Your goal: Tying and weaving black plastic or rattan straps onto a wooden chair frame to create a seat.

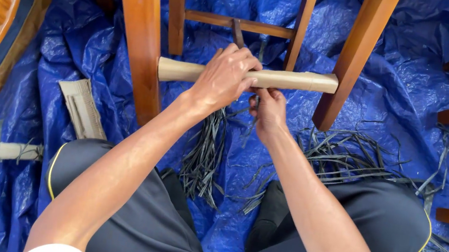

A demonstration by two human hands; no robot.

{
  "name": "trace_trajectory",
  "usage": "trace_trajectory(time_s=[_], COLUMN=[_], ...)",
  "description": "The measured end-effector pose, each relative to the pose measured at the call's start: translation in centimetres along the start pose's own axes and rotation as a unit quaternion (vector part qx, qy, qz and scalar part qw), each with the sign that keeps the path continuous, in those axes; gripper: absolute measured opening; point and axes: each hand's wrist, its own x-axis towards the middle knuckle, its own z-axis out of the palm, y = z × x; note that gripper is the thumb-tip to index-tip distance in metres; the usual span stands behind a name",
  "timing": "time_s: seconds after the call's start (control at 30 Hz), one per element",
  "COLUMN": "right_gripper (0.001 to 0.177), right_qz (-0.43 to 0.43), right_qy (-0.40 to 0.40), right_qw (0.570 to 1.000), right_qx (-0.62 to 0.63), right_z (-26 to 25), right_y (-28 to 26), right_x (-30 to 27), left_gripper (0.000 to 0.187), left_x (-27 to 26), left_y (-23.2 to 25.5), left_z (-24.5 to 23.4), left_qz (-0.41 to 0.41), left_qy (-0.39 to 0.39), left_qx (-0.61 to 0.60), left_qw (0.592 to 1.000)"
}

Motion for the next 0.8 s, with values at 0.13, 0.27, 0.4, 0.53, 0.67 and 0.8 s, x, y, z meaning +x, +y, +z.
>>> trace_trajectory(time_s=[0.13,0.27,0.4,0.53,0.67,0.8], right_gripper=[0.004,0.004,0.005,0.006,0.007,0.025], right_qz=[-0.024,-0.009,0.003,0.006,-0.005,0.000], right_qy=[-0.054,-0.072,-0.096,-0.098,-0.097,-0.079], right_qw=[0.996,0.990,0.986,0.988,0.994,0.985], right_qx=[0.073,0.117,0.133,0.117,0.045,-0.156], right_z=[-0.8,-1.0,-0.8,-1.2,-1.0,0.1], right_y=[1.7,1.7,0.9,0.9,0.1,-2.1], right_x=[1.3,0.9,0.2,0.5,-0.4,-3.0], left_gripper=[0.022,0.028,0.033,0.038,0.023,0.021], left_x=[0.5,1.5,2.9,4.1,4.2,3.2], left_y=[-0.1,0.3,-0.8,-1.0,-0.5,-0.5], left_z=[-0.4,-0.6,0.6,0.7,0.6,0.8], left_qz=[0.015,-0.039,-0.133,-0.126,-0.169,-0.097], left_qy=[-0.001,-0.027,-0.036,-0.034,-0.089,-0.014], left_qx=[-0.014,-0.027,-0.081,-0.045,-0.023,-0.003], left_qw=[1.000,0.999,0.987,0.990,0.981,0.995])
